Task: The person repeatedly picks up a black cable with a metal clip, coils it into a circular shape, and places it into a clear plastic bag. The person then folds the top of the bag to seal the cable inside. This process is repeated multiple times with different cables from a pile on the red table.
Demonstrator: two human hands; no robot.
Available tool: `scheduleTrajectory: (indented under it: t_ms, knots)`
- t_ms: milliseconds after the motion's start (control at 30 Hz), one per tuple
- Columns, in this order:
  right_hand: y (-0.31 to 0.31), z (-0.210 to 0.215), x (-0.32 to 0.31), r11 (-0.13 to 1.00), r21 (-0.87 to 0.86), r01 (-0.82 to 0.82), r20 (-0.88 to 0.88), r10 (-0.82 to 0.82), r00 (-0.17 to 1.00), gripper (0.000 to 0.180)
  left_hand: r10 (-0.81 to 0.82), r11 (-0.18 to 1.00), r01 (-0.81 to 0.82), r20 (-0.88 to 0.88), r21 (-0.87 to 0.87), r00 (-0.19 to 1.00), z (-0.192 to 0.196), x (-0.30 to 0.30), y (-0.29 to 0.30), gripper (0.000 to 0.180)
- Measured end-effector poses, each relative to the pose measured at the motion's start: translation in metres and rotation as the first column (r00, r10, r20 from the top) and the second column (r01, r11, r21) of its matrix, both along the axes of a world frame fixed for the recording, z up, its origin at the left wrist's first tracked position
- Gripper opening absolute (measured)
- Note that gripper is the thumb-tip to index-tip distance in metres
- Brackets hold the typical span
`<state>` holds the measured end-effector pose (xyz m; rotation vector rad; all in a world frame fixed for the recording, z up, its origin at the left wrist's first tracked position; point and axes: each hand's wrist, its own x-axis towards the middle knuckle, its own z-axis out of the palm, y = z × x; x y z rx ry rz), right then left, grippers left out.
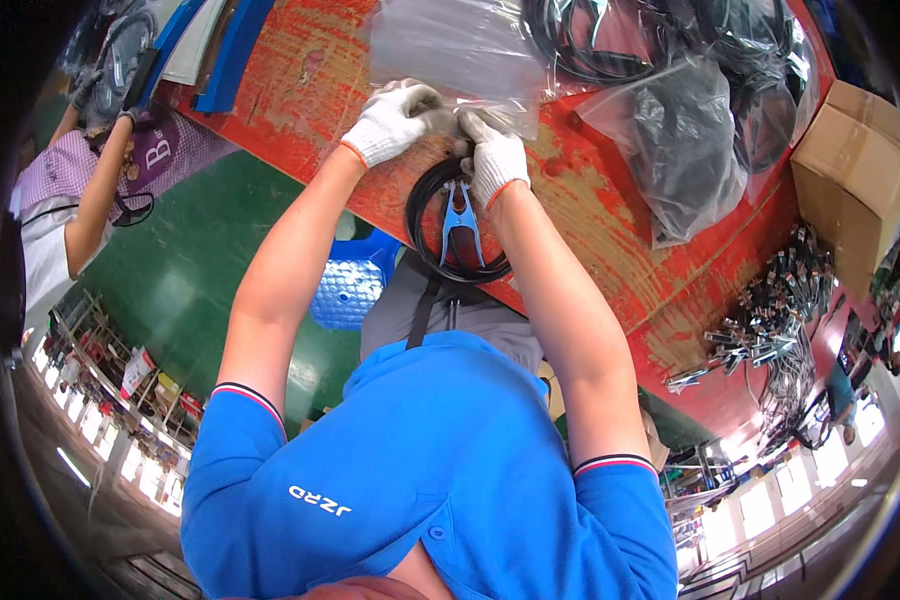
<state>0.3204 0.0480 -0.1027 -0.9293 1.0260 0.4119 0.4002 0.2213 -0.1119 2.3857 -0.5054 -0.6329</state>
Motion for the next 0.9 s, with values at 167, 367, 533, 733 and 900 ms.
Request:
scheduleTrajectory:
  t_ms: [167,367,533,733,900]
  knots:
    - [0.0,-0.008,0.003,0.991,-0.119,-0.067,0.058,0.075,0.995,0.017,-0.024,0.999,0.022,0.046,0.026,0.999,-0.001,-0.004,-0.004,0.035]
    - [-0.007,-0.014,-0.005,0.889,-0.374,-0.262,-0.034,0.269,0.962,0.028,0.211,0.974,-0.217,-0.094,-0.061,0.973,-0.015,0.005,-0.006,0.035]
    - [-0.034,0.021,-0.014,0.468,-0.631,-0.618,-0.233,0.646,0.727,0.032,0.264,0.946,-0.31,-0.334,-0.091,0.905,0.005,0.013,-0.008,0.036]
    - [-0.025,0.061,0.002,-0.332,-0.924,0.193,-0.168,0.801,0.574,0.053,0.239,0.959,-0.274,-0.316,-0.072,0.918,0.001,0.011,-0.007,0.038]
    - [-0.03,0.015,0.024,-0.463,-0.886,0.01,-0.431,0.832,0.349,0.034,0.259,0.949,-0.305,-0.37,-0.073,0.892,-0.003,0.01,-0.008,0.041]
